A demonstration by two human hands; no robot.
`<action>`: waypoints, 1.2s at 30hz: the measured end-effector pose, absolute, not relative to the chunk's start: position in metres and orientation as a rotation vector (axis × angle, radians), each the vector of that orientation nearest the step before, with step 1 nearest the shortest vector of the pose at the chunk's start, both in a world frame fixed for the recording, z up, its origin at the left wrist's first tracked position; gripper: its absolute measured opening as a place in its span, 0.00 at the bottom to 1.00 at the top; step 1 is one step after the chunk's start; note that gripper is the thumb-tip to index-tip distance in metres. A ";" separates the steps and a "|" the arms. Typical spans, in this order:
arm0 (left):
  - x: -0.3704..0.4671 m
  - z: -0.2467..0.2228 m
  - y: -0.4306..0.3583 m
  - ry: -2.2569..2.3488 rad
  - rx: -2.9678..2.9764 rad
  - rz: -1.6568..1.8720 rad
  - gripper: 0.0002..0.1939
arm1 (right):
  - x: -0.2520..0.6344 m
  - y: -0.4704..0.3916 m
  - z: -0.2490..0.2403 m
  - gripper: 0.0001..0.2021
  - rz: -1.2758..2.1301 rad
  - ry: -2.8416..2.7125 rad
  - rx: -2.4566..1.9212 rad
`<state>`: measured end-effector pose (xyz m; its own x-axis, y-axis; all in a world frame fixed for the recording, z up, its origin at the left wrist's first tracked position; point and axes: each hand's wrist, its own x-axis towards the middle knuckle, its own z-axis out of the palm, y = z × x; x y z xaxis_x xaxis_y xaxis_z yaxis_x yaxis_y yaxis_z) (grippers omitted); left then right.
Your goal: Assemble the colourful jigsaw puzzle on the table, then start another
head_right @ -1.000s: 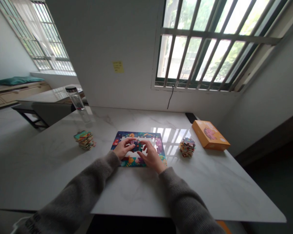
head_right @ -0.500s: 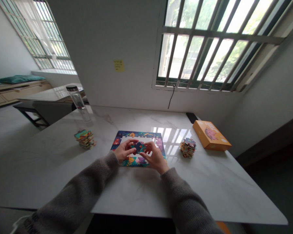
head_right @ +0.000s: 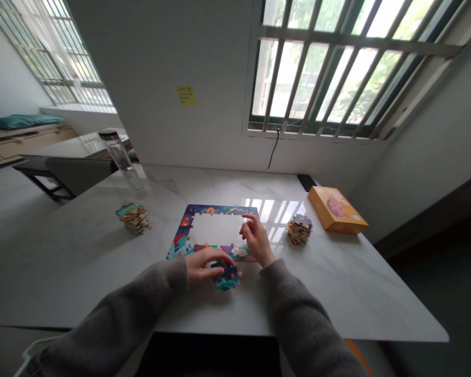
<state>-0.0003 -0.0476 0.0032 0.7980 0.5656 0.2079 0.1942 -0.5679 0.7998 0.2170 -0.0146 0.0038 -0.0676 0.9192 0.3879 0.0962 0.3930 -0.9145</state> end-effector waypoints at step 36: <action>-0.012 0.011 -0.033 0.861 2.667 1.181 0.18 | 0.203 -0.025 0.006 0.14 0.863 -1.612 -0.938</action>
